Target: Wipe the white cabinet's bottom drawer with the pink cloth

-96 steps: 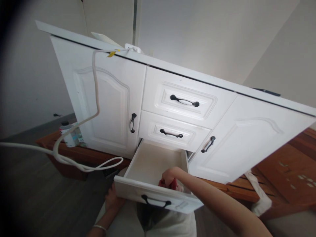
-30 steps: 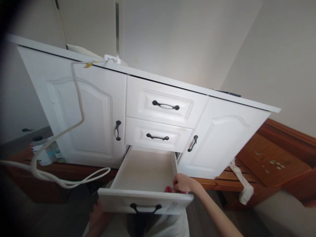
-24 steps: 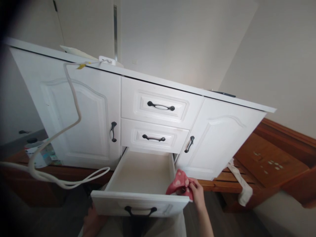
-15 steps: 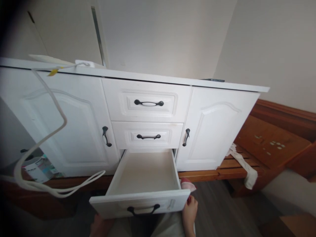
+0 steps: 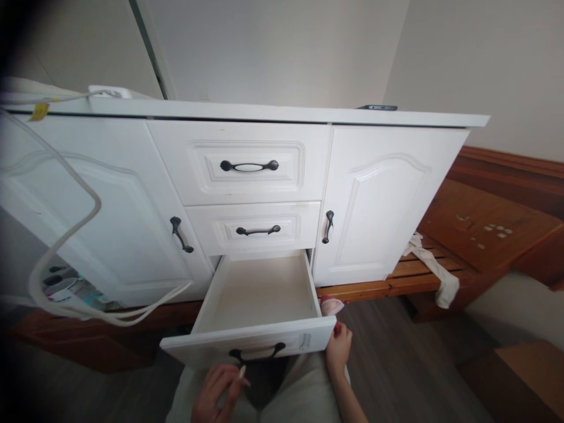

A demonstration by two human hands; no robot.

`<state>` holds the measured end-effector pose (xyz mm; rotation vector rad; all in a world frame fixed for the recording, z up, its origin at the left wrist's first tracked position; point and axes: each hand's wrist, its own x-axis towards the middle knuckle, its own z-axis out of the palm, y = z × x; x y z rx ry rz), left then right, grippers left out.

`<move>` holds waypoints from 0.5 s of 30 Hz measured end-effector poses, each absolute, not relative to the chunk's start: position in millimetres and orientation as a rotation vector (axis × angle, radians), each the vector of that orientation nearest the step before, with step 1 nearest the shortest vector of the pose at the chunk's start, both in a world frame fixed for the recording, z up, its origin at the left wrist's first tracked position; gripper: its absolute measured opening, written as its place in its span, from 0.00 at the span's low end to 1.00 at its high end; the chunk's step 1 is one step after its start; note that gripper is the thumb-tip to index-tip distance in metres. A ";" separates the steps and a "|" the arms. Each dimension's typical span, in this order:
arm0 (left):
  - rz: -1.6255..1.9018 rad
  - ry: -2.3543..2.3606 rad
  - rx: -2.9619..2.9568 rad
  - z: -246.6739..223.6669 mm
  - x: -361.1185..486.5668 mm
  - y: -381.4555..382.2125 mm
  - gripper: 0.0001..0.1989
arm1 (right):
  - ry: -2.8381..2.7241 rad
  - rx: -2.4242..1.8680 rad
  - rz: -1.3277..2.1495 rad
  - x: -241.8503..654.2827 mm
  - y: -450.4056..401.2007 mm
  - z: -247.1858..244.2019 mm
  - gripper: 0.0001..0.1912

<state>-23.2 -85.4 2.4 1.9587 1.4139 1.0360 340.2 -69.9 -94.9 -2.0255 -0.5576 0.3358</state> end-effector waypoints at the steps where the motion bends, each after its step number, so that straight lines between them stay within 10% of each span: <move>1: 1.112 1.393 1.998 9.4 -12.8 -81.9 0.23 | -0.553 -2.022 0.337 340.3 -69.7 -94.6 0.18; 15: 1.202 1.605 2.472 -20.3 28.2 -25.2 0.23 | -0.574 -1.984 0.324 341.4 -67.6 -103.7 0.20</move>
